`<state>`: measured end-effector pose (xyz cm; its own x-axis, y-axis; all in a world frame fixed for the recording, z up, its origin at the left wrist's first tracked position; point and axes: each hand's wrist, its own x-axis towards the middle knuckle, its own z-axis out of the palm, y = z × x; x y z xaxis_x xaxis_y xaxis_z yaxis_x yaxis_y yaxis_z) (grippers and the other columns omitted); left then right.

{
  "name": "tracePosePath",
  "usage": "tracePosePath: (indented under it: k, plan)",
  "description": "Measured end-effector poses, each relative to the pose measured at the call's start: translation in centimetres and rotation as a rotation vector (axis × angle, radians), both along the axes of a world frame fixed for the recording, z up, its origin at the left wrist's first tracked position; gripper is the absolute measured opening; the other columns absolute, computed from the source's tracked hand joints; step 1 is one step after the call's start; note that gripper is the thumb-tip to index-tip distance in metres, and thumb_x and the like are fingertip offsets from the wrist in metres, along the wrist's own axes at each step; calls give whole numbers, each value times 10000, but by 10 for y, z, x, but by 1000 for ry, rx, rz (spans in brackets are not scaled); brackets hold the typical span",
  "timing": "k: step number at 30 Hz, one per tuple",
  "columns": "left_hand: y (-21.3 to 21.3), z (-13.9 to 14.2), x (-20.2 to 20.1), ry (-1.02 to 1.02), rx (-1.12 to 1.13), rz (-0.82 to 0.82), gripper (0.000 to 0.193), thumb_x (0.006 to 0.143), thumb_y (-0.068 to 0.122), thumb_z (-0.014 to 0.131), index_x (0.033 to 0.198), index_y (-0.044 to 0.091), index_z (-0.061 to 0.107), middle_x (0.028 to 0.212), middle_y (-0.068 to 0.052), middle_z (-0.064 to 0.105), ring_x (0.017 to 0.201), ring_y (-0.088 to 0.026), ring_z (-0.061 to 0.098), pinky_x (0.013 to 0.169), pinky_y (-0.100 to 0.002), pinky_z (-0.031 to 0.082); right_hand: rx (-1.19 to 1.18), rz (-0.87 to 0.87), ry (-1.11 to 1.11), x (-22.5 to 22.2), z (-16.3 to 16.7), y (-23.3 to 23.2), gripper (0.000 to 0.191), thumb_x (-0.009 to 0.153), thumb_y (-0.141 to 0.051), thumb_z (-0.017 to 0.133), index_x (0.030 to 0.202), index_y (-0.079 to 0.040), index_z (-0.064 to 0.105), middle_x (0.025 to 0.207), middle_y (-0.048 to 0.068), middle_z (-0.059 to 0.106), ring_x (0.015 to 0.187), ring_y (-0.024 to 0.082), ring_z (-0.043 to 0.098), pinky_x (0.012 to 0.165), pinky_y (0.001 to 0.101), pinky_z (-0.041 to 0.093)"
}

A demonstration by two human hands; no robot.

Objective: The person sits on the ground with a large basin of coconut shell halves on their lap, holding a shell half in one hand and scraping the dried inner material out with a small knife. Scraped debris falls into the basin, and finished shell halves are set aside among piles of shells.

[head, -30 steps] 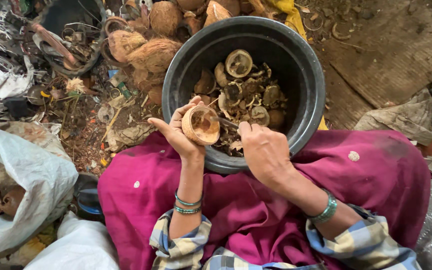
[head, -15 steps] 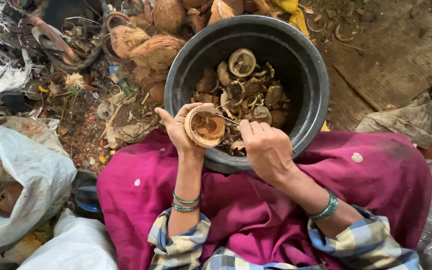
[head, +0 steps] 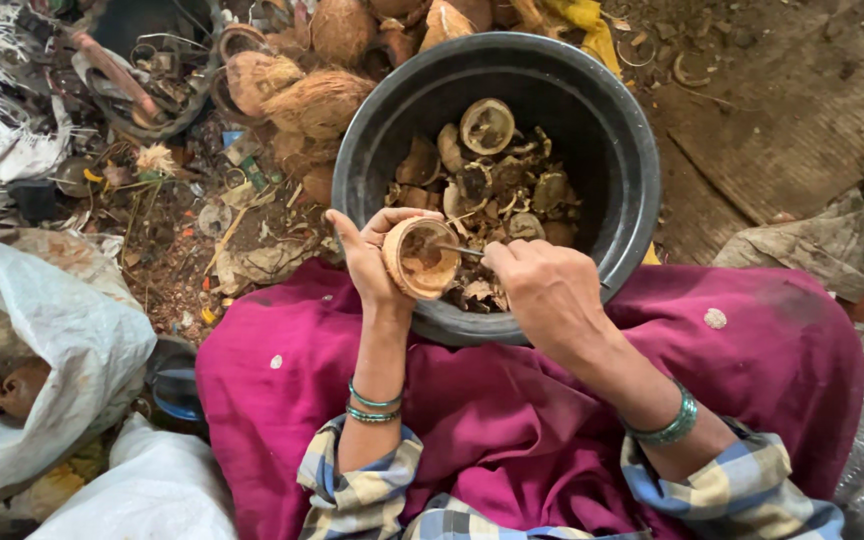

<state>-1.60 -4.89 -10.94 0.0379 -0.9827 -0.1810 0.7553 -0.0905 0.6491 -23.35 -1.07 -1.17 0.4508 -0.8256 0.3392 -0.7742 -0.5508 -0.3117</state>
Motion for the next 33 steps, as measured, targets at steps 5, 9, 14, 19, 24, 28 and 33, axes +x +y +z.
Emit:
tracePosePath:
  k: [5,9,14,19,24,28,33]
  plan:
    - [5,1,-2,-51,-32,-22,1000,1012,774,220,1026,-106,696,1008,-252,748,909,-311,737,871,-399,614,-26,-82,90,14,-6,8,153,852,-54,578,991,-47,642,788,101,648,724,270,672,612,392,525]
    - [8,5,-1,-42,-76,-43,995,1007,774,220,1016,-100,696,1016,-263,746,939,-335,738,891,-415,616,23,-27,83,14,-6,11,198,845,-87,588,1029,-28,631,818,112,648,755,285,678,626,402,532]
    - [8,8,-1,76,-98,-99,991,1012,774,227,1005,-97,699,1018,-270,741,963,-354,735,902,-440,613,91,26,74,-6,8,4,201,857,-84,608,1051,-67,657,839,88,655,802,277,683,663,401,533]
    - [10,10,5,272,-145,-162,971,1042,767,238,1051,-83,706,1067,-266,733,986,-387,726,915,-492,608,156,90,-95,-5,21,2,141,901,-233,691,924,-94,694,776,78,639,764,290,660,666,428,514]
    - [12,12,6,363,-154,-228,993,1015,784,225,1092,-77,712,1064,-258,729,1014,-432,714,909,-530,598,136,178,-177,1,29,9,151,856,-136,657,991,-70,678,824,102,628,792,307,655,691,427,522]
    - [12,11,7,394,-193,-271,1006,1023,792,215,1093,-82,708,1080,-253,722,1049,-436,705,953,-541,589,233,231,-96,0,33,15,203,848,-74,619,1040,-96,683,846,105,640,783,300,677,664,423,536]
    - [12,10,7,429,-221,-303,1020,1011,805,212,1090,-82,709,1077,-265,715,1052,-438,699,952,-551,582,207,255,-105,2,31,20,254,853,-111,616,1092,-113,702,862,62,696,779,272,707,645,410,546]
